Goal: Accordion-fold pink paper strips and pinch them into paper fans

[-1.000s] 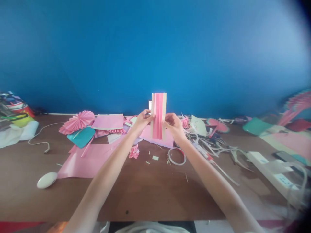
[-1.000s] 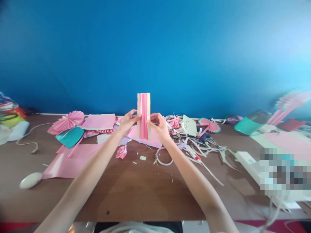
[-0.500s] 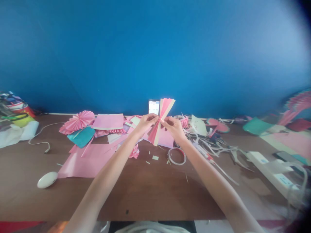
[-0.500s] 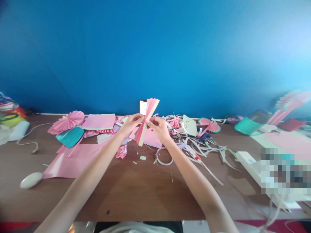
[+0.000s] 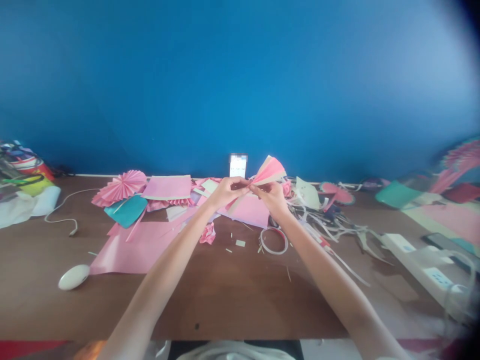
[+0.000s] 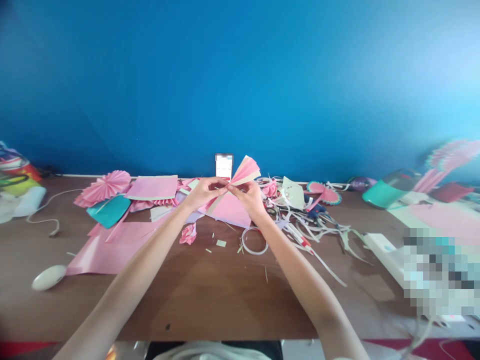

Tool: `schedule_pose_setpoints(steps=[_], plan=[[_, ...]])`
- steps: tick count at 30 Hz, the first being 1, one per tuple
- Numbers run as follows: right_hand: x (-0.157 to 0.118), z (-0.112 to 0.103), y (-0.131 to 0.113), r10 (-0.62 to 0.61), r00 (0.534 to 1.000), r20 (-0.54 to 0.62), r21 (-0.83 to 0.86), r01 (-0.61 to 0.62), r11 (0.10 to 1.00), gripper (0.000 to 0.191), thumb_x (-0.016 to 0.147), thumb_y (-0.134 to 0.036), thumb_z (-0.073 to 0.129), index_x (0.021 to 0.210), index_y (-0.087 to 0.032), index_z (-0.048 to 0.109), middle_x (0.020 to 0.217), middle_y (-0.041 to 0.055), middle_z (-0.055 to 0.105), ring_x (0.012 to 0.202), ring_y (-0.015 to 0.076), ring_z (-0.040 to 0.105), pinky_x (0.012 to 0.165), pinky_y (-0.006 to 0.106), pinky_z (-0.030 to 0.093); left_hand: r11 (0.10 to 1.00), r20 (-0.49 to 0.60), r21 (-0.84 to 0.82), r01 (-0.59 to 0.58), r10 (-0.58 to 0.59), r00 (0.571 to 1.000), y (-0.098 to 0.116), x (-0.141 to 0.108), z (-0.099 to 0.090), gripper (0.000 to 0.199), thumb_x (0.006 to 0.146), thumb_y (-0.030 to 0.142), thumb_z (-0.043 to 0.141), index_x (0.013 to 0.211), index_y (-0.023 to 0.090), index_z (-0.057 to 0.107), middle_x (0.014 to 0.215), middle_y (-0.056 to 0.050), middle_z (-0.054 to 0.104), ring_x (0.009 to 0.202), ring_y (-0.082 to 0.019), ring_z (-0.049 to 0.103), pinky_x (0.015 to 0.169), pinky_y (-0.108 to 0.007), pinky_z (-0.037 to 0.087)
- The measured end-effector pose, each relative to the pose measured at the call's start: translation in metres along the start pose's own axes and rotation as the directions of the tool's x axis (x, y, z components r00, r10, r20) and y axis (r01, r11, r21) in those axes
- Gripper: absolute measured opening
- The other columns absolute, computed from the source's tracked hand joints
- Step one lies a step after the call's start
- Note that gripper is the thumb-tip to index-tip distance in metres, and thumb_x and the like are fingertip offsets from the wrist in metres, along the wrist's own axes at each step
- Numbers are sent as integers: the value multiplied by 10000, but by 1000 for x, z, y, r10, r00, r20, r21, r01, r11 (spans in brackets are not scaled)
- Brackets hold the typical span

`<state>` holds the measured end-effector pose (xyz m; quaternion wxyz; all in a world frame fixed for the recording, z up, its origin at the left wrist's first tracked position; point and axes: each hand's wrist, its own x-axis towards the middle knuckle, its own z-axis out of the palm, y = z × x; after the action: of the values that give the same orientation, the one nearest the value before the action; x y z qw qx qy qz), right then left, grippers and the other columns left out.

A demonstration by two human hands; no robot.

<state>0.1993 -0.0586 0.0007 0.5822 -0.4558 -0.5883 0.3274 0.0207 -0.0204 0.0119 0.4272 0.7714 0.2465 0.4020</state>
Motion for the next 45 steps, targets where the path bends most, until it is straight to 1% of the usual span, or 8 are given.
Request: schedule_pose_setpoints(steps=[8,15,21,24,27,34,40,45], plan=[[-3,3,-5,-10,1000,-18,48,11,999,317,697,-455,764,799,-163,697,693,30,668,639,164,588,550,277,450,985,-69,171,9,3,998,4,0,-1,275,842,437,624,911,186,713,899,-64,711,826,-195,635,746,-313,463],[-2,3,2,20,999,-44,61,-18,998,299,693,-433,770,774,-159,681,653,20,644,565,137,540,508,265,427,980,-41,198,-29,38,998,11,-2,3,233,881,392,576,916,197,697,904,-50,702,831,-181,628,725,-295,442],[-2,3,2,-9,999,-38,-1,9,1000,303,745,-434,726,856,-161,655,720,39,671,625,154,591,524,260,445,969,-119,248,24,6,993,9,-2,4,245,866,417,591,858,183,659,887,-56,699,810,-193,631,684,-293,436],[-2,3,5,-68,989,-133,31,72,997,364,762,-417,717,999,-211,533,791,10,668,650,148,616,539,252,461,975,-143,219,44,-13,990,7,-1,4,265,859,439,600,828,176,615,844,-62,694,777,-197,640,681,-300,450],[-2,4,8,-119,982,-147,52,128,990,363,774,-400,718,972,-232,463,791,-15,637,649,139,621,564,255,476,986,-113,157,59,-41,993,5,-2,6,260,862,437,606,844,179,576,835,-64,699,747,-193,662,694,-312,473],[-3,7,8,-222,969,-112,-8,222,975,199,829,-364,668,889,-202,570,804,10,634,720,154,618,644,285,490,986,-58,159,40,-31,998,7,-4,13,272,868,454,610,867,192,537,775,-36,686,704,-180,671,680,-306,493],[-1,1,4,-159,984,-76,15,160,987,217,859,-407,632,846,-196,586,711,-5,615,607,126,574,537,255,443,999,-15,-1,53,-53,998,12,-3,15,300,914,459,537,1039,190,582,964,-69,688,827,-184,680,770,-328,510],[0,-2,4,-133,991,-34,39,134,990,251,857,-449,627,865,-206,564,694,-14,617,578,121,578,514,251,444,987,-23,-112,114,-118,993,11,-3,14,276,878,436,605,1000,189,592,1026,-74,674,945,-208,660,859,-362,479]])
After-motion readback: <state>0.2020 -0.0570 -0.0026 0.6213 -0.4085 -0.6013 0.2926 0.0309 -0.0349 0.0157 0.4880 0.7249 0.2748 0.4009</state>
